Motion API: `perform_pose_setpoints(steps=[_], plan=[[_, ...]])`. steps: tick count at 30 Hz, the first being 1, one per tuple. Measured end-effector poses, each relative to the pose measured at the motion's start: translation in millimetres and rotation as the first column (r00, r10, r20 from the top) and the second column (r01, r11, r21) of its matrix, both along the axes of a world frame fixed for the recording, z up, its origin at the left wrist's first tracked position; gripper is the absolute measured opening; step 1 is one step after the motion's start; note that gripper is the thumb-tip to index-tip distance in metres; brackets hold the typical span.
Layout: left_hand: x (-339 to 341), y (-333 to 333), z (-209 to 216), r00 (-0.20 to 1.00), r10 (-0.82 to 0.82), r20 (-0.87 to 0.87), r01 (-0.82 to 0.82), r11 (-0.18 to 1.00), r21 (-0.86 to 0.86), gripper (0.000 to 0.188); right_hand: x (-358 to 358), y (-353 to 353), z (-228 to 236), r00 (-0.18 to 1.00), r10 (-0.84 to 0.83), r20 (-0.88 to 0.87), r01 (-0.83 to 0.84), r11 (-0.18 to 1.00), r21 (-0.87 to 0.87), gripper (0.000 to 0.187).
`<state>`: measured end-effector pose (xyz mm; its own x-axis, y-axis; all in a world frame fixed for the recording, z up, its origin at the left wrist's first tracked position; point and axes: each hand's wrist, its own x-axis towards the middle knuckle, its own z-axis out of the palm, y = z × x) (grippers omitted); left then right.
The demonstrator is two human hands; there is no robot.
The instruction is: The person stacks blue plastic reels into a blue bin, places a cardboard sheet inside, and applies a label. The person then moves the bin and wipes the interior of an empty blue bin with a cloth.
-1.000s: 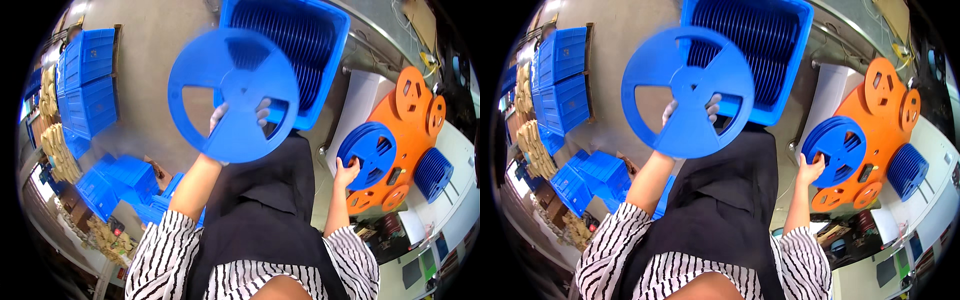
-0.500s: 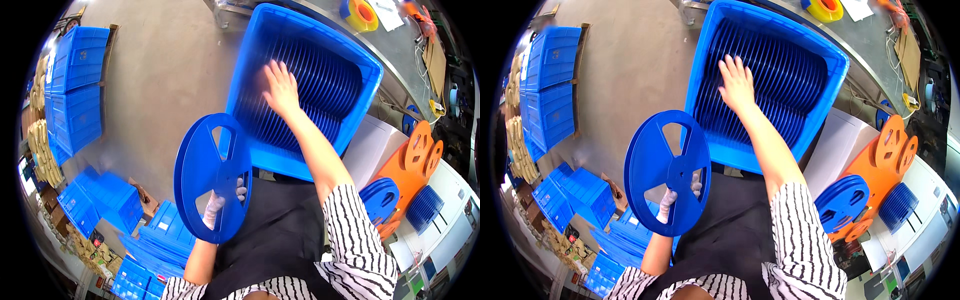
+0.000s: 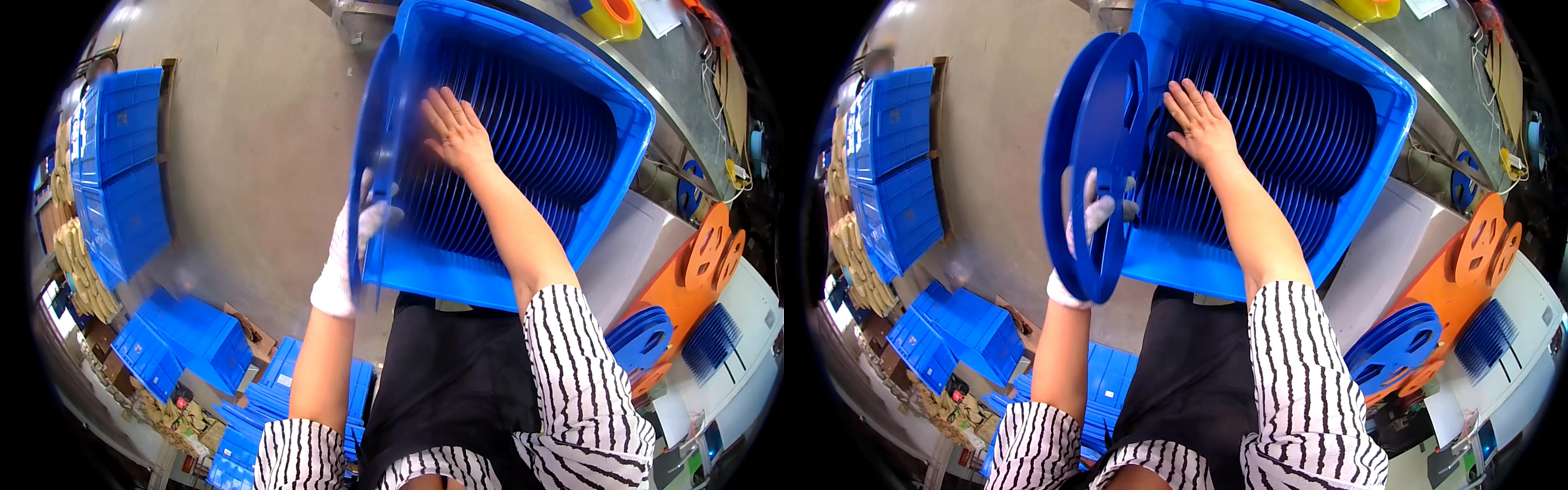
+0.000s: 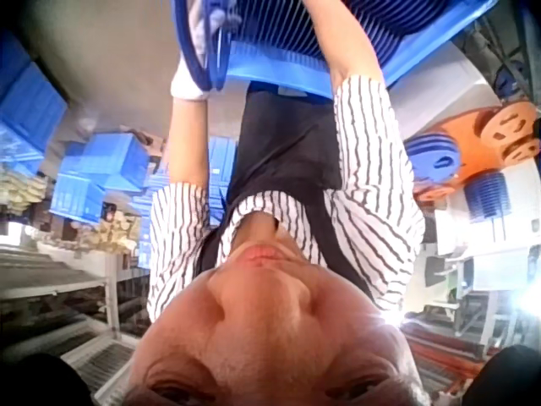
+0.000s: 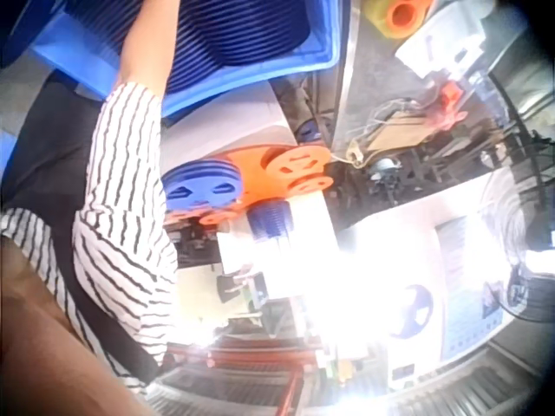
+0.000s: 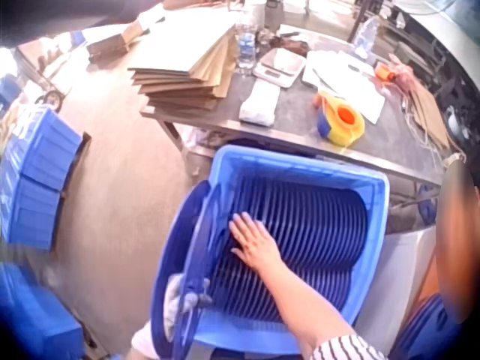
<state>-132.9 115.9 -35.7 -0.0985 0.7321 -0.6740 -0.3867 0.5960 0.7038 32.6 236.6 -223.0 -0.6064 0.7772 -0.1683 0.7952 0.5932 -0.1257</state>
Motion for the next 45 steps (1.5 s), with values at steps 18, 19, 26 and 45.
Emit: perform_pose_setpoints(steps=[18,19,26,45], plan=[[-13,7,-80,0.628,0.013,-0.778,0.198,0.964,0.176,0.049,5,0,-2,0.977,-0.051,-0.207,0.039,0.998,-0.058,0.075],[-9,6,-81,0.42,-0.071,-0.905,0.401,0.909,0.115,0.05,6,0,-2,0.972,-0.057,-0.229,0.043,0.997,-0.065,0.075],[35,93,-134,0.074,-0.061,-0.995,0.753,0.658,0.015,0.068,0,1,2,0.938,-0.118,-0.327,0.084,0.99,-0.115,0.066],[-37,-102,-102,0.135,-0.901,-0.413,0.878,0.301,-0.371,0.062,132,-394,160,0.619,-0.778,0.107,0.644,0.424,-0.636,0.07]])
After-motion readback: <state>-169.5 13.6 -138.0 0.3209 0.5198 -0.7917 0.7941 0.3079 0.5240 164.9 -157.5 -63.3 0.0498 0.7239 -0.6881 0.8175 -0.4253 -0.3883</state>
